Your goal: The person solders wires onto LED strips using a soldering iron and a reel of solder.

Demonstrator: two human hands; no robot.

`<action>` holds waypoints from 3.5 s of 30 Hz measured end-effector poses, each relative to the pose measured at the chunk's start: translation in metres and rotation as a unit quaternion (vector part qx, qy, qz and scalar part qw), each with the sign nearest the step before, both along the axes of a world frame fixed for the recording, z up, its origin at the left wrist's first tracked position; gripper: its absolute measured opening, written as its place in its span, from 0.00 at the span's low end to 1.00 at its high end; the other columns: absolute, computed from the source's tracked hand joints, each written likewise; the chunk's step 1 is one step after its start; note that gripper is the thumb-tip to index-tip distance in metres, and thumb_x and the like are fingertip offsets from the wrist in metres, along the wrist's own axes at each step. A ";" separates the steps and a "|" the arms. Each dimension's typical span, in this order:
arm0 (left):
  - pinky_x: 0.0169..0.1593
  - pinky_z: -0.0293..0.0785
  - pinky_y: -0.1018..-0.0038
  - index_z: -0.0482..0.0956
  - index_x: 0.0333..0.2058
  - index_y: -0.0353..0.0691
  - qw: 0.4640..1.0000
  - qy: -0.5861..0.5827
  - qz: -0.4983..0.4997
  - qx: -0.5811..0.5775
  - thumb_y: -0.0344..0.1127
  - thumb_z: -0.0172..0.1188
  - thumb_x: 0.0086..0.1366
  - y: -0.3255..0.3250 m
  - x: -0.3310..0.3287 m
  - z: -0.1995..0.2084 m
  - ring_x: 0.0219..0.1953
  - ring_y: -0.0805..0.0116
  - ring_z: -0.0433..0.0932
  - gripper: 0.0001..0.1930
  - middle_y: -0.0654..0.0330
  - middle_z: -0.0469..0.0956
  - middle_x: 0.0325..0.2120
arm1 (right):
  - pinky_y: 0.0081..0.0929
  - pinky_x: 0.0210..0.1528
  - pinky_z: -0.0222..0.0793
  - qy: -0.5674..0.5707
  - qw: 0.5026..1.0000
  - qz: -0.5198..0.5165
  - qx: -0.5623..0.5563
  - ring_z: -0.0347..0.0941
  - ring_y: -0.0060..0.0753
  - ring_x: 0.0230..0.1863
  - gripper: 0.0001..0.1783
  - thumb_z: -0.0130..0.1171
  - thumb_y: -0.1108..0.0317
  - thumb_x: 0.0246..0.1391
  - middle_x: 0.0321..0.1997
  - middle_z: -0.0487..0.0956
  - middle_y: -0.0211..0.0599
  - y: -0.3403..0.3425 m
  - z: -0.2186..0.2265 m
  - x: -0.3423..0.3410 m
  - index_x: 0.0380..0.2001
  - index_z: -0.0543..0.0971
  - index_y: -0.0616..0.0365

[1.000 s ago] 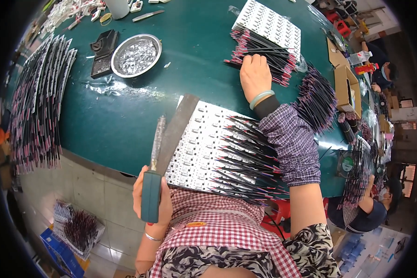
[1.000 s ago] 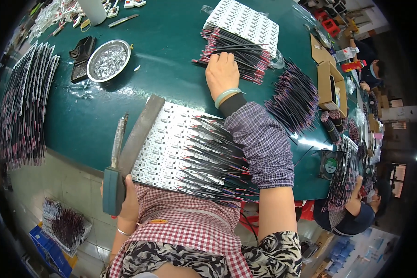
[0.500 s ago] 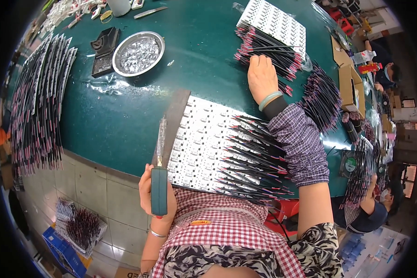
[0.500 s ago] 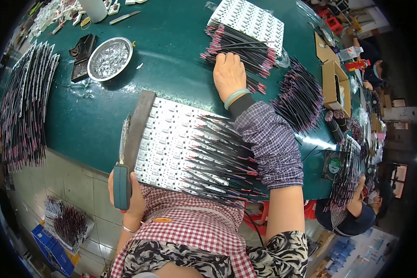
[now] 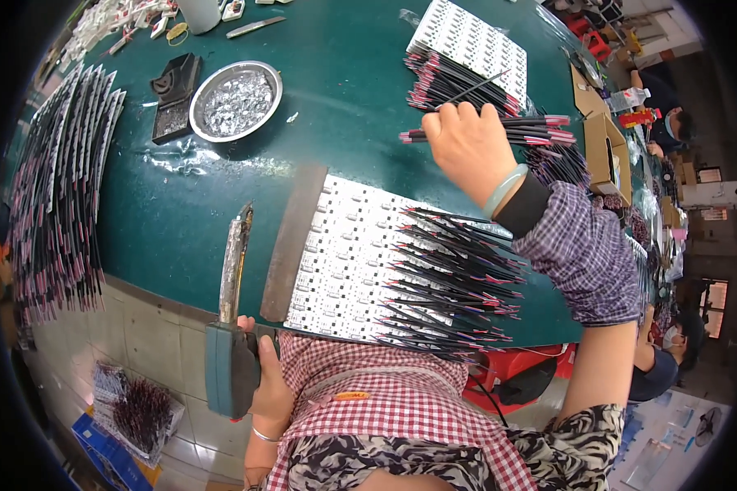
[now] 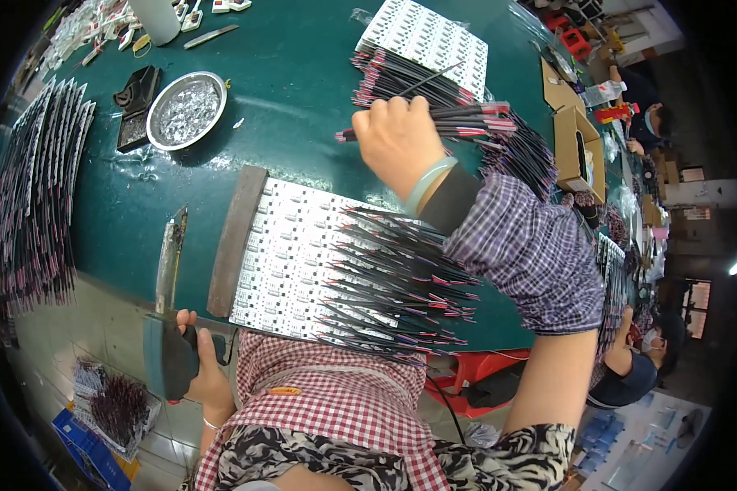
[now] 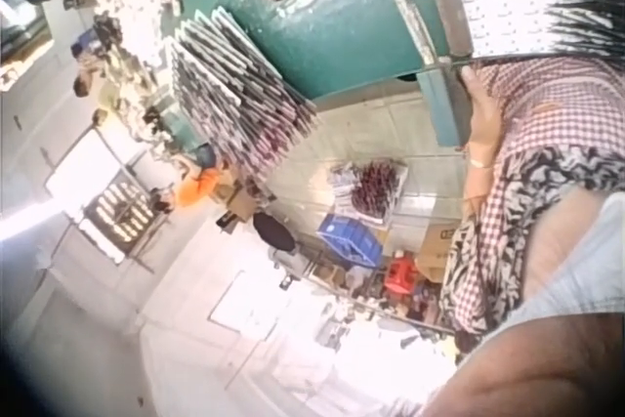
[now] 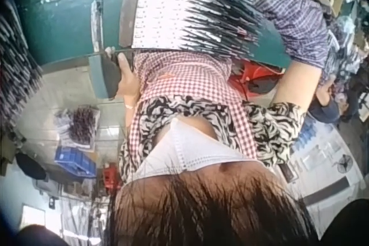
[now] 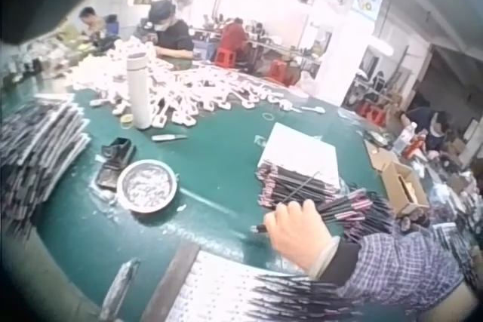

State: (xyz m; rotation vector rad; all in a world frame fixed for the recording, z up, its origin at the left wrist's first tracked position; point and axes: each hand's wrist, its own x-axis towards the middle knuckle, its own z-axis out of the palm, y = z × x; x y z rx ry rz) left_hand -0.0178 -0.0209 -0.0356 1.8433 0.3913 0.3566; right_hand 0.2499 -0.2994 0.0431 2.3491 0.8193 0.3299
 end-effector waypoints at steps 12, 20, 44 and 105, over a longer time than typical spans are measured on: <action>0.53 0.81 0.60 0.68 0.58 0.29 0.931 0.041 0.031 -0.361 0.18 0.62 0.60 0.010 0.025 0.051 0.50 0.58 0.79 0.26 0.48 0.75 0.53 | 0.28 0.25 0.64 0.086 0.996 -0.023 0.034 0.68 0.30 0.38 0.05 0.59 0.66 0.51 0.34 0.67 0.31 0.044 -0.028 -0.035 0.29 0.72 0.51; 0.23 0.76 0.72 0.64 0.61 0.28 0.815 0.079 -0.051 -0.572 0.34 0.60 0.65 0.023 0.067 0.045 0.27 0.62 0.78 0.28 0.39 0.76 0.51 | 0.36 0.30 0.72 0.162 0.886 -0.019 0.434 0.74 0.40 0.37 0.21 0.59 0.84 0.38 0.34 0.71 0.37 0.027 -0.050 -0.079 0.40 0.78 0.60; 0.33 0.76 0.73 0.84 0.38 0.33 0.970 0.155 -0.174 -0.070 0.25 0.70 0.55 -0.016 0.103 0.049 0.29 0.68 0.81 0.10 0.56 0.82 0.30 | 0.34 0.31 0.72 0.173 0.865 -0.003 0.470 0.74 0.41 0.32 0.32 0.57 0.85 0.26 0.33 0.76 0.39 0.022 -0.056 -0.081 0.44 0.83 0.63; 0.30 0.74 0.73 0.83 0.37 0.30 0.974 0.129 -0.177 -0.056 0.21 0.67 0.54 -0.014 0.089 0.041 0.27 0.66 0.80 0.10 0.55 0.79 0.31 | 0.34 0.35 0.74 0.171 0.860 0.016 0.480 0.76 0.42 0.34 0.26 0.55 0.85 0.28 0.35 0.79 0.40 0.022 -0.052 -0.076 0.38 0.82 0.64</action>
